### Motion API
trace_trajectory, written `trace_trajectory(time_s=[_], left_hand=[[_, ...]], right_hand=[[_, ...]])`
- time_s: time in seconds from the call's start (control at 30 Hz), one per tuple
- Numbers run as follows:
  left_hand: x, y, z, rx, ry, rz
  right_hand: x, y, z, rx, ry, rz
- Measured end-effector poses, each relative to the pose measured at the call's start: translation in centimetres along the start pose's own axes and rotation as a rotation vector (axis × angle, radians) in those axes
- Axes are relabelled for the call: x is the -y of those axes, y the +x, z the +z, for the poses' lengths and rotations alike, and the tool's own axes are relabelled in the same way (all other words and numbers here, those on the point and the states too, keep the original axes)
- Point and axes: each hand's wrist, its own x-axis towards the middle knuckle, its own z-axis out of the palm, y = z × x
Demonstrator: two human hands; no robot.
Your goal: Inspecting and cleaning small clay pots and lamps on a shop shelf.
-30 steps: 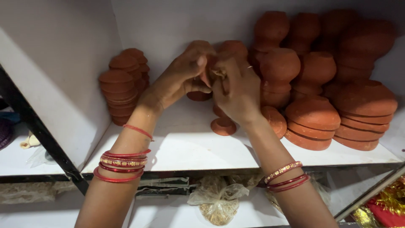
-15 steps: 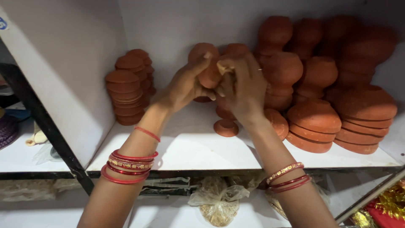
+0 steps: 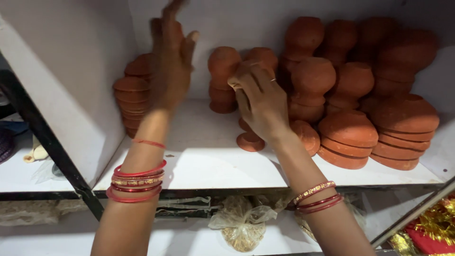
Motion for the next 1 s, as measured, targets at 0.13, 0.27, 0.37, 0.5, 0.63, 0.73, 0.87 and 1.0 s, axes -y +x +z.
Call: trace_trajectory(time_s=[0.13,0.27,0.37,0.5,0.63,0.73,0.87,1.0], left_hand=[[1.2,0.3,-0.5,-0.107,0.195,0.218],[-0.6,-0.1,-1.0,-0.13,0.136,-0.01],[-3.0,-0.2,-1.9,-0.134,0.109,-0.217],[-5.5,0.0,-3.3,-0.088,0.274,-0.354],[-0.3,0.2,-3.7,-0.011,0.842,-0.195],[2.2,-0.2,-3.6,-0.007,1.245,-0.042],[4.0,-0.8,-3.3,-0.063,1.404,0.0],[2.4,-1.7,-2.8,0.058,1.46,-0.134]], right_hand=[[0.2,0.4,-0.5,-0.025,0.016,-0.008],[0.0,0.3,-0.5,-0.02,0.034,0.012],[-0.2,0.2,-0.5,-0.017,0.033,0.027],[-0.2,0.2,-0.5,-0.031,0.042,0.01],[-0.6,0.0,-0.4,-0.03,0.032,0.014],[-0.5,0.0,-0.4,-0.037,0.015,0.009],[-0.3,0.2,-0.6,-0.042,0.043,0.016],[-0.2,0.2,-0.6,-0.043,0.055,0.028]])
